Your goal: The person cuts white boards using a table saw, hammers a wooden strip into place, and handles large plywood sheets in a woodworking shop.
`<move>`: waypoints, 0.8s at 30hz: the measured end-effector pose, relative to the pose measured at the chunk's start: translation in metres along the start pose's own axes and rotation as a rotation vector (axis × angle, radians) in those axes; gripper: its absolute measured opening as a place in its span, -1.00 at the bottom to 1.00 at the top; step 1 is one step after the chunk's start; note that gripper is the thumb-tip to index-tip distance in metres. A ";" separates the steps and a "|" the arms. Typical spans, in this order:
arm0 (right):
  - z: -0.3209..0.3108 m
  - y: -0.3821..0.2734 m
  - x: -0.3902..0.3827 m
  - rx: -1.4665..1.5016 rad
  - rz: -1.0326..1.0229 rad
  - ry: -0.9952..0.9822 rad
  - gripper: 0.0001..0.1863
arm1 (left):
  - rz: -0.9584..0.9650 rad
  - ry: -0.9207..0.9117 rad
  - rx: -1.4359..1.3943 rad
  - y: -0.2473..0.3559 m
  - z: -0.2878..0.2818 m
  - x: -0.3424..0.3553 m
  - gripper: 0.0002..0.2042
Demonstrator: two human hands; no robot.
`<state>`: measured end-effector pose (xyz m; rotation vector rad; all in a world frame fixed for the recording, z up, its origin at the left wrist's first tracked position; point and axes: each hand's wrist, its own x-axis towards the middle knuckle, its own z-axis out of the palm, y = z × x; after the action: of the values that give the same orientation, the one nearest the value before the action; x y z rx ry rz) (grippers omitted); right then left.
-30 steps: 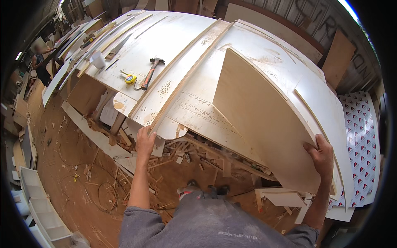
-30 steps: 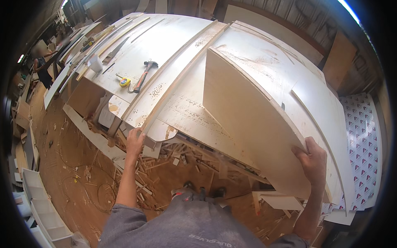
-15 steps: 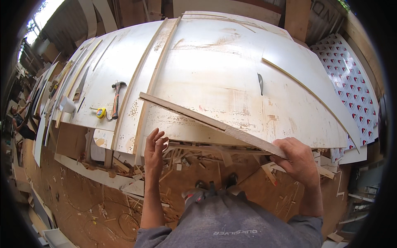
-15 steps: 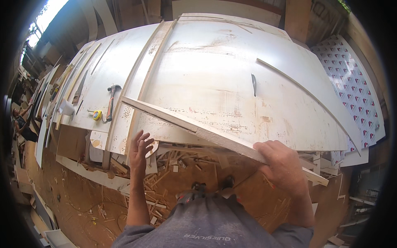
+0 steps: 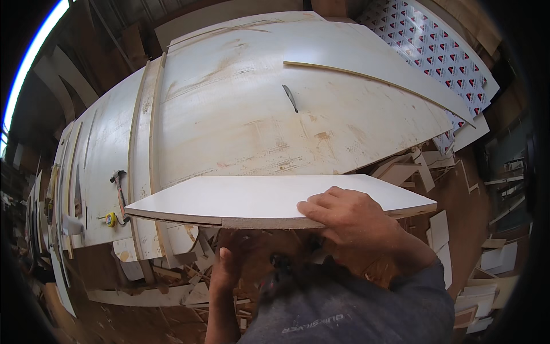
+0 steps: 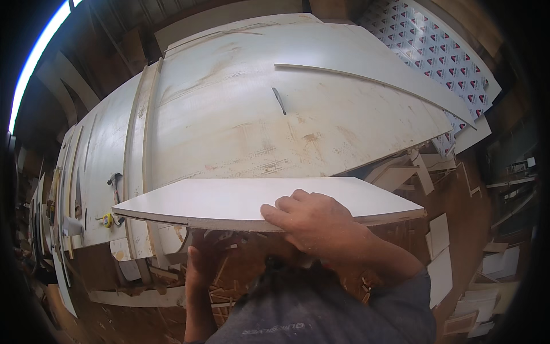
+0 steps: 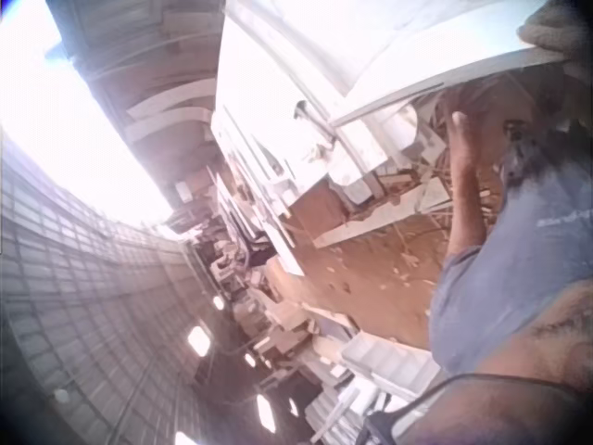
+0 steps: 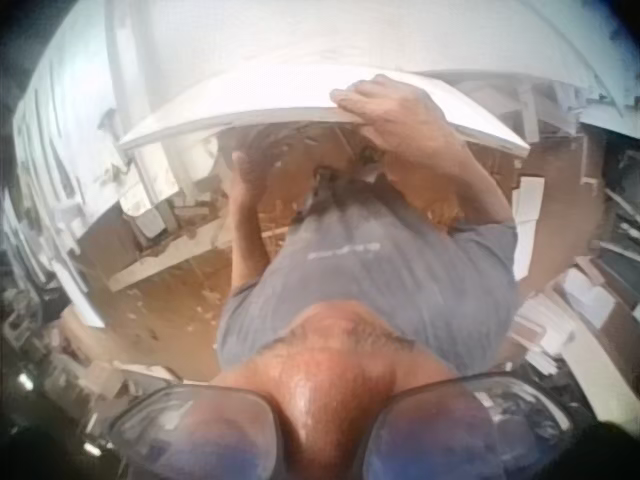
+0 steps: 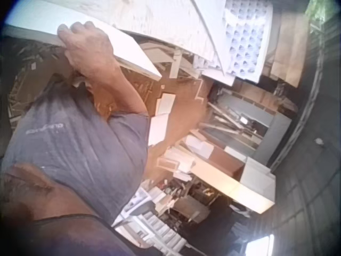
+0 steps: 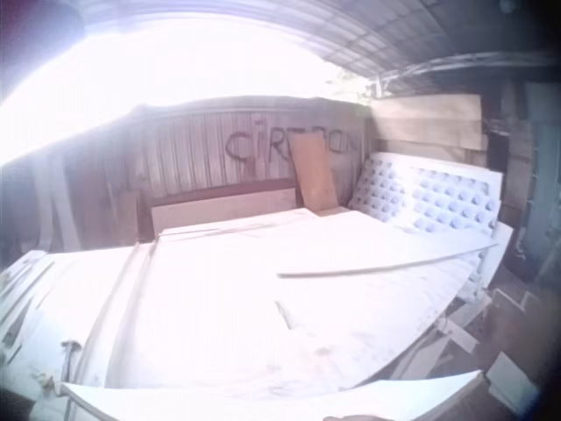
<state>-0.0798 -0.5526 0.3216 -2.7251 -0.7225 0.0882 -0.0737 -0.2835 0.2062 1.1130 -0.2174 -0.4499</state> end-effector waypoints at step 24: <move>0.111 0.155 -0.211 0.864 0.843 0.416 -0.43 | -0.116 0.755 -0.471 -0.071 0.101 -0.050 -0.61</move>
<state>-0.2056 -0.7513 0.1618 -1.9104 0.5110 0.0101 -0.1741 -0.3687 0.1890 0.7647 0.5925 -0.1430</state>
